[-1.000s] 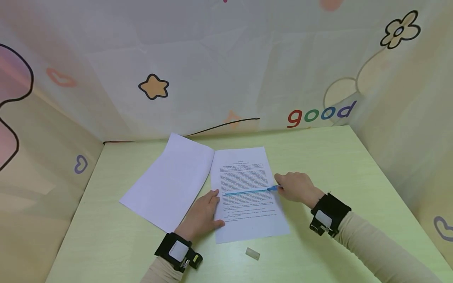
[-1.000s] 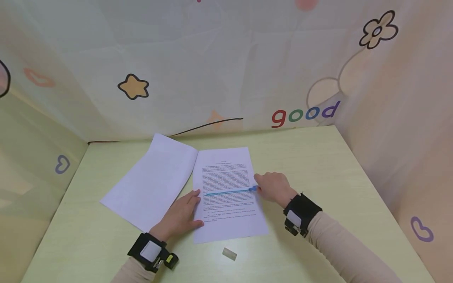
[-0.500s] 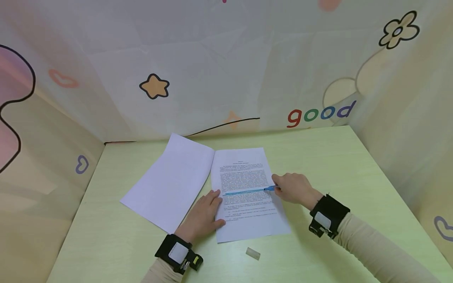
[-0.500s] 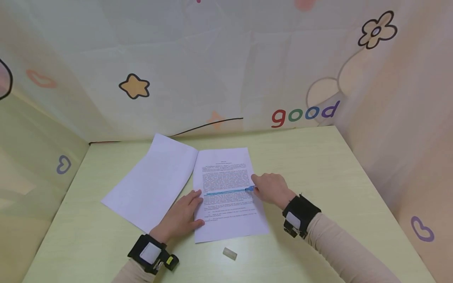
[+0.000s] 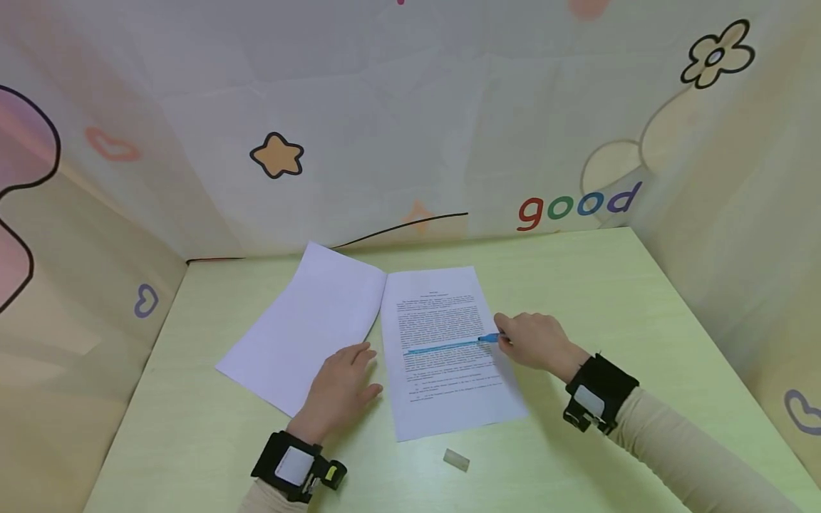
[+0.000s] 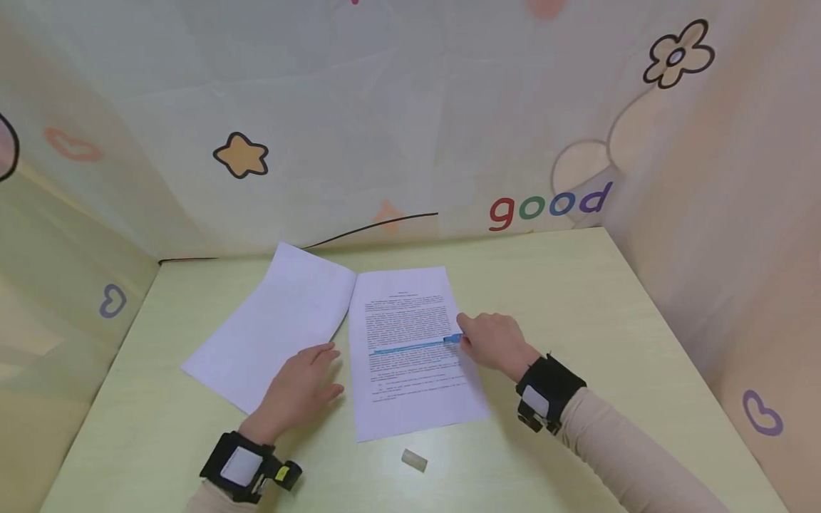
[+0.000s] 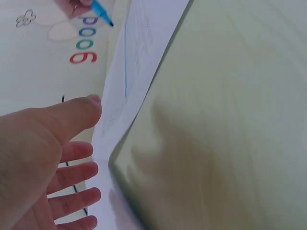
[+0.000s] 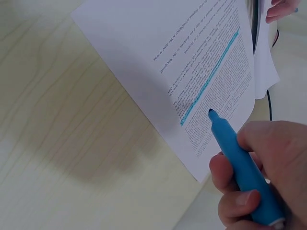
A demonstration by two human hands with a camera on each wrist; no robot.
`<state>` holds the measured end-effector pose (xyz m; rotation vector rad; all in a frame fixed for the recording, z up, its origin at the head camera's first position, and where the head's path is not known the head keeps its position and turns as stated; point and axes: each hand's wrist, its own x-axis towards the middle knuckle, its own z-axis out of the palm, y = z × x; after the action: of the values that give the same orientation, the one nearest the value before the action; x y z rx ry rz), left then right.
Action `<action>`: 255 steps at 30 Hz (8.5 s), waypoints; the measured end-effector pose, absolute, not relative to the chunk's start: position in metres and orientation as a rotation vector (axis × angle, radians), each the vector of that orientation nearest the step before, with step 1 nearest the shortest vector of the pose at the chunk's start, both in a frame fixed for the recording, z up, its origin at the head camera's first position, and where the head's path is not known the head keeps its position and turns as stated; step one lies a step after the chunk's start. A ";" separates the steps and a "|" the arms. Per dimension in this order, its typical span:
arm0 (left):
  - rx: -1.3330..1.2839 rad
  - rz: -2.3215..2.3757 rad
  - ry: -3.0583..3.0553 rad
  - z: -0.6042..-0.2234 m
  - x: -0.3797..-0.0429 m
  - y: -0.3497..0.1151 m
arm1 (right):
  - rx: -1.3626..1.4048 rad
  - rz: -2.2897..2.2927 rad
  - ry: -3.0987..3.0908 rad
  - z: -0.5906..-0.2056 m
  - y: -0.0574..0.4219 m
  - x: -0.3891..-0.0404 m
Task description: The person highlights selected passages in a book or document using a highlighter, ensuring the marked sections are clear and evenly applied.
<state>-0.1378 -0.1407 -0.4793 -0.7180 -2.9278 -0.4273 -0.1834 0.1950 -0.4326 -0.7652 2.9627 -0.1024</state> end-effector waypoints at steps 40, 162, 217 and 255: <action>0.344 -0.538 -3.242 -0.466 -0.149 -0.311 | -0.804 -0.259 3.080 -0.447 0.199 -0.179; -0.777 -0.803 -2.564 -0.501 -0.109 -0.040 | -0.485 -0.445 3.311 -0.444 0.226 -0.187; -1.248 -0.425 -2.597 -0.512 -0.077 -0.050 | -0.523 -0.476 3.263 -0.460 0.203 -0.183; -0.678 -0.999 -2.628 -0.502 -0.138 -0.066 | -0.766 -0.503 3.204 -0.458 0.170 -0.156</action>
<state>-0.1382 -0.0662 -0.5025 -0.6785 -2.6283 -0.9988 -0.1556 0.1703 -0.4583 -0.7663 3.2040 -0.5034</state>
